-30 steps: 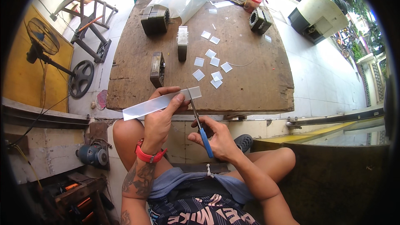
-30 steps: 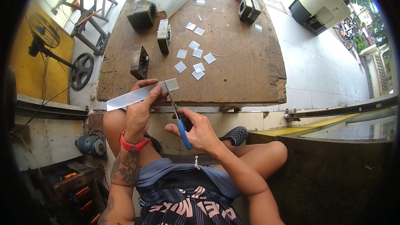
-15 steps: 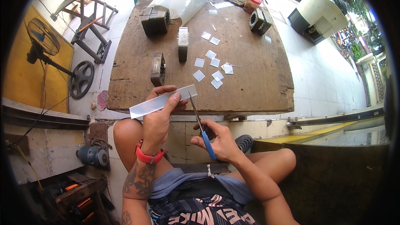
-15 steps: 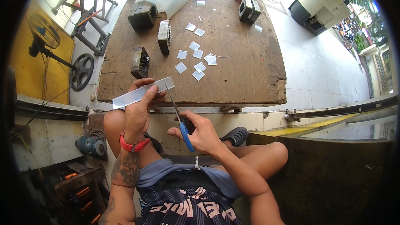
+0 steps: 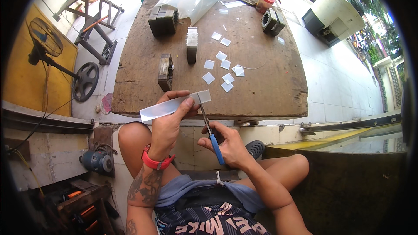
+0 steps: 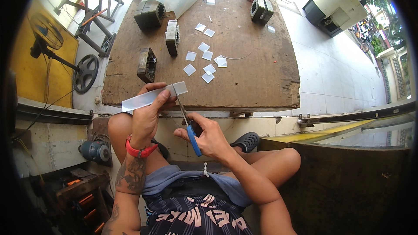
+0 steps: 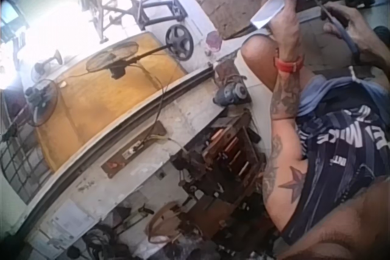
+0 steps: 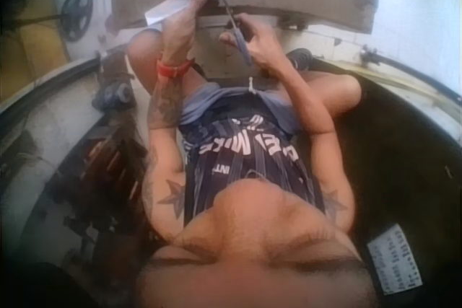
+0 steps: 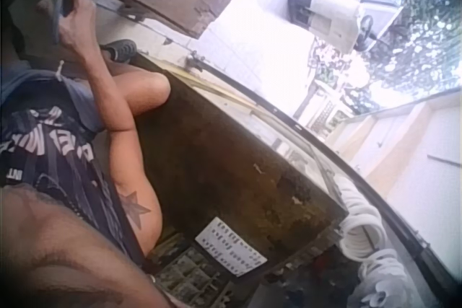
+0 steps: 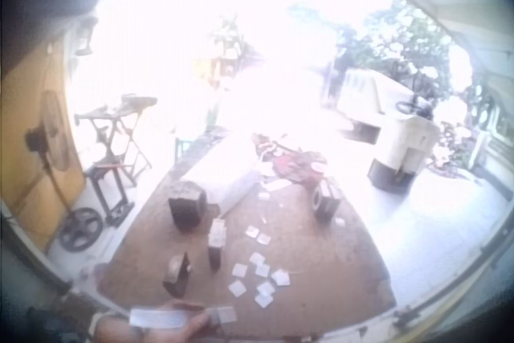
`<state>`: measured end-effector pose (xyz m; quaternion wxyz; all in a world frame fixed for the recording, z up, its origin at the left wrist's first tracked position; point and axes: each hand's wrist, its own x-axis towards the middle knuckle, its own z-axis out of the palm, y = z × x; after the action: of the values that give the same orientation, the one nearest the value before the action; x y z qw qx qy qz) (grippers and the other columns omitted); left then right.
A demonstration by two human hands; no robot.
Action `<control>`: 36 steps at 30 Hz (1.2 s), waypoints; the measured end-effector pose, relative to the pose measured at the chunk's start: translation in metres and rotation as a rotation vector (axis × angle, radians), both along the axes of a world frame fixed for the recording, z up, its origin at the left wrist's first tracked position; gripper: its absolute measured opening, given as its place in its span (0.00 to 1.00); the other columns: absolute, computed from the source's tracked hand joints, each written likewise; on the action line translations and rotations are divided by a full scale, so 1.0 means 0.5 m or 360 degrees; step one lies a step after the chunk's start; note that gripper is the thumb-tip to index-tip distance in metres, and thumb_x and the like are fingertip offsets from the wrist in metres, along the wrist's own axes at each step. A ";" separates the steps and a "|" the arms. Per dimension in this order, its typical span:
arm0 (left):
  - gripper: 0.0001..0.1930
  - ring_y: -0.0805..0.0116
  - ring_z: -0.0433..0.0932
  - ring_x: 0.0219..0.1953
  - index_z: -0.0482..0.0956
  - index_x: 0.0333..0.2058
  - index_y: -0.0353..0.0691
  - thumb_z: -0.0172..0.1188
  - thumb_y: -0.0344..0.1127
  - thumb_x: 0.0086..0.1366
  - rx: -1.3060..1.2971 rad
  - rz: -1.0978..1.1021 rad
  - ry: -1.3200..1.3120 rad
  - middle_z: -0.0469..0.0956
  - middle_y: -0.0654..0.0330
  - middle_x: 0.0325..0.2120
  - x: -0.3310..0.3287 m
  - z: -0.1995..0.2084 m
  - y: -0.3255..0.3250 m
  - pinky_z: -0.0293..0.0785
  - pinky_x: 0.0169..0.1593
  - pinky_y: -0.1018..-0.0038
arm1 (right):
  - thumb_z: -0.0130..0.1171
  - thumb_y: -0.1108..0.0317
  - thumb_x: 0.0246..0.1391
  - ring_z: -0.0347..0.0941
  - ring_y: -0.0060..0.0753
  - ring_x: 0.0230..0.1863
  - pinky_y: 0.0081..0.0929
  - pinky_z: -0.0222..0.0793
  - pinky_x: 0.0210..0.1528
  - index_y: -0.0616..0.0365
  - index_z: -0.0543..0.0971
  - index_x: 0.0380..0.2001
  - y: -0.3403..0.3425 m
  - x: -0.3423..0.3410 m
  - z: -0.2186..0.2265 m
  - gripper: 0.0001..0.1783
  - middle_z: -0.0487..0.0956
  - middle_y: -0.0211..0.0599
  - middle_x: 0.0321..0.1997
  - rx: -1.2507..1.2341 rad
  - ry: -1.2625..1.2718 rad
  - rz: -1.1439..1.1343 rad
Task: The person cuts a strip of white tape into small squares using scissors and then inserts the squares into the slots of a stator component. The person repeats this process, placing multiple tape pieces into the stator's slots.
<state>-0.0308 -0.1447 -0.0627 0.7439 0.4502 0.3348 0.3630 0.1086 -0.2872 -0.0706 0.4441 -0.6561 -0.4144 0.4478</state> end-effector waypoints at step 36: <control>0.16 0.65 0.88 0.42 0.75 0.53 0.31 0.66 0.31 0.73 -0.0259 0.0062 -0.0435 0.82 0.50 0.46 -0.010 0.000 0.013 0.87 0.48 0.70 | 0.77 0.45 0.55 0.69 0.23 0.29 0.27 0.68 0.33 0.65 0.79 0.47 -0.010 0.004 0.003 0.34 0.77 0.34 0.25 0.0027 0.0008 -0.0032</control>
<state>-0.0360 -0.1381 -0.0627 0.8094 0.3283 0.2673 0.4069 0.1105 -0.2922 -0.0691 0.4552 -0.6553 -0.4104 0.4414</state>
